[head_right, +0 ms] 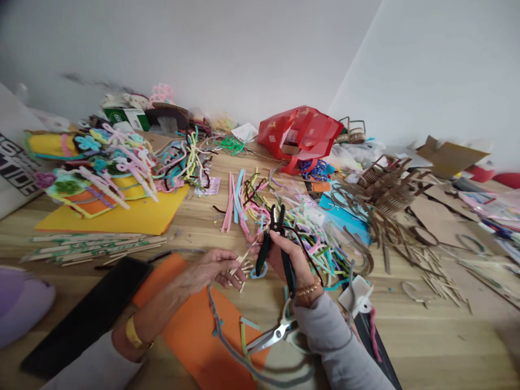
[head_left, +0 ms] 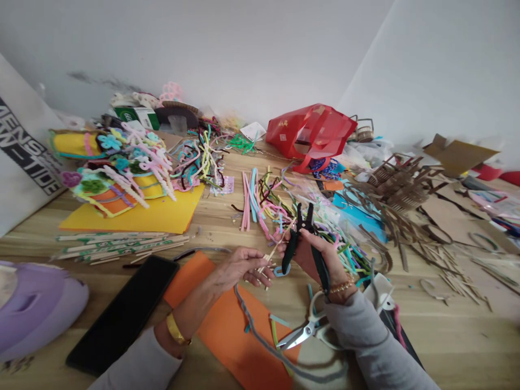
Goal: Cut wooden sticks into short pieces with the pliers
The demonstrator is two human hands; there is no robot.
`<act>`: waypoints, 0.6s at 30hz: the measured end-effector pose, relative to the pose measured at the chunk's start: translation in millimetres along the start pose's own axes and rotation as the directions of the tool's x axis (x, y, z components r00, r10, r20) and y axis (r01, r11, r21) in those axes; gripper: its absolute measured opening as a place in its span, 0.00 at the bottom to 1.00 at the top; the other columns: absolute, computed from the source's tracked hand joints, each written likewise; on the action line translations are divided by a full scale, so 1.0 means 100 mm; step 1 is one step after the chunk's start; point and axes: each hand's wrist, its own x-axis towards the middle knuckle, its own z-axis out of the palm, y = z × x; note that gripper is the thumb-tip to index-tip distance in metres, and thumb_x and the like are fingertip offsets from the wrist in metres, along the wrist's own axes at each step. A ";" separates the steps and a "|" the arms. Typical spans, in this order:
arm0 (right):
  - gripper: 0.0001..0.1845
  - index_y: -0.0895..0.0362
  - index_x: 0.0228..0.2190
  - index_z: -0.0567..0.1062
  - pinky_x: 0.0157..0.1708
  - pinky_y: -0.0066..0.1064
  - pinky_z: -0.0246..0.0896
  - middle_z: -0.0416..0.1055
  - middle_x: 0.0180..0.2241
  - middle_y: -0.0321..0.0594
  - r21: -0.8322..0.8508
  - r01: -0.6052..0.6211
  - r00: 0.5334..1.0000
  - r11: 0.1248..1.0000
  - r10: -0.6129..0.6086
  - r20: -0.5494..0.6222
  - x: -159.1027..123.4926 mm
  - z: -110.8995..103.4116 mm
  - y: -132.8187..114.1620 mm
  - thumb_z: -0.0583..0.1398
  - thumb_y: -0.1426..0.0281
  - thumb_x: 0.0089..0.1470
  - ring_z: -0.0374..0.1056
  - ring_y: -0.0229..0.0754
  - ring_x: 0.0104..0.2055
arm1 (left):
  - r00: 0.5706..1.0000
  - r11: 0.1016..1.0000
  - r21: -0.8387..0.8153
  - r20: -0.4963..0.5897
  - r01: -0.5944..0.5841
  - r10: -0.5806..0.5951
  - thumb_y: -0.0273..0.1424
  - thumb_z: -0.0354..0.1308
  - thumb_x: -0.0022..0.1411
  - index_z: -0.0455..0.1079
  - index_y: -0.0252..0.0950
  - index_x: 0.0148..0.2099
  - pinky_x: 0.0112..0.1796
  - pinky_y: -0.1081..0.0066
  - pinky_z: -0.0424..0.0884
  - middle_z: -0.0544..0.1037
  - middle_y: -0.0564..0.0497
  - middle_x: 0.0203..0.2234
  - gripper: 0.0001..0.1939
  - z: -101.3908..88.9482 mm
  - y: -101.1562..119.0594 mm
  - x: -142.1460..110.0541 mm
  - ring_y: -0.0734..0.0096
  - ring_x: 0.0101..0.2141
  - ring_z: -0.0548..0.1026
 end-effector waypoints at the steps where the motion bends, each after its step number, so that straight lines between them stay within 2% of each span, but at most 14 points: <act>1: 0.24 0.55 0.38 0.75 0.40 0.43 0.67 0.77 0.34 0.46 0.000 0.001 1.000 1.000 -0.001 -0.001 0.01 -0.01 0.01 0.56 0.49 0.52 0.72 0.53 0.41 | 1.000 1.000 -0.003 -0.002 0.005 -0.005 0.38 0.63 0.55 0.70 0.36 0.40 0.33 0.67 0.73 0.81 0.49 0.28 0.14 0.00 0.01 0.00 0.64 0.29 0.79; 6: 0.21 0.56 0.36 0.77 0.40 0.44 0.67 0.76 0.34 0.45 0.034 0.008 1.000 0.999 -0.008 0.001 0.05 -0.07 0.08 0.59 0.51 0.51 0.72 0.52 0.39 | 0.998 0.999 0.033 0.058 0.021 -0.023 0.40 0.63 0.55 0.72 0.33 0.37 0.33 0.69 0.72 0.81 0.48 0.27 0.15 -0.04 0.02 0.01 0.65 0.30 0.79; 10: 0.17 0.55 0.35 0.77 0.41 0.41 0.66 0.76 0.34 0.42 -0.015 0.015 1.000 1.000 -0.015 -0.017 -0.07 -0.12 0.04 0.61 0.55 0.52 0.71 0.49 0.38 | 1.000 0.998 -0.064 -0.002 -0.023 0.023 0.40 0.65 0.52 0.70 0.34 0.42 0.35 0.67 0.73 0.80 0.49 0.28 0.18 -0.06 0.01 0.01 0.65 0.29 0.78; 14: 0.17 0.56 0.35 0.78 0.47 0.42 0.62 0.75 0.33 0.42 -0.304 -0.085 0.996 0.949 0.075 -0.045 -0.30 -0.15 -0.12 0.60 0.55 0.54 0.69 0.50 0.41 | 0.992 0.996 -0.076 -0.117 -0.047 0.038 0.39 0.67 0.51 0.70 0.35 0.41 0.33 0.69 0.72 0.79 0.52 0.27 0.18 -0.04 0.08 -0.02 0.68 0.26 0.77; 16: 0.17 0.55 0.37 0.78 0.49 0.43 0.60 0.75 0.37 0.42 -0.480 -0.141 0.990 0.866 0.119 -0.077 -0.38 -0.16 -0.18 0.64 0.56 0.51 0.67 0.53 0.46 | 0.991 0.997 -0.057 -0.122 -0.054 0.047 0.40 0.67 0.51 0.71 0.34 0.38 0.32 0.70 0.72 0.78 0.52 0.25 0.17 -0.02 0.12 -0.03 0.69 0.25 0.76; 18: 0.20 0.53 0.41 0.77 0.49 0.44 0.59 0.75 0.39 0.42 -0.638 -0.152 0.987 0.755 0.149 -0.060 -0.42 -0.15 -0.21 0.66 0.56 0.48 0.66 0.54 0.47 | 0.995 0.997 -0.051 -0.079 -0.066 0.062 0.41 0.66 0.51 0.71 0.34 0.36 0.32 0.71 0.72 0.79 0.52 0.25 0.16 -0.02 0.14 -0.03 0.70 0.25 0.77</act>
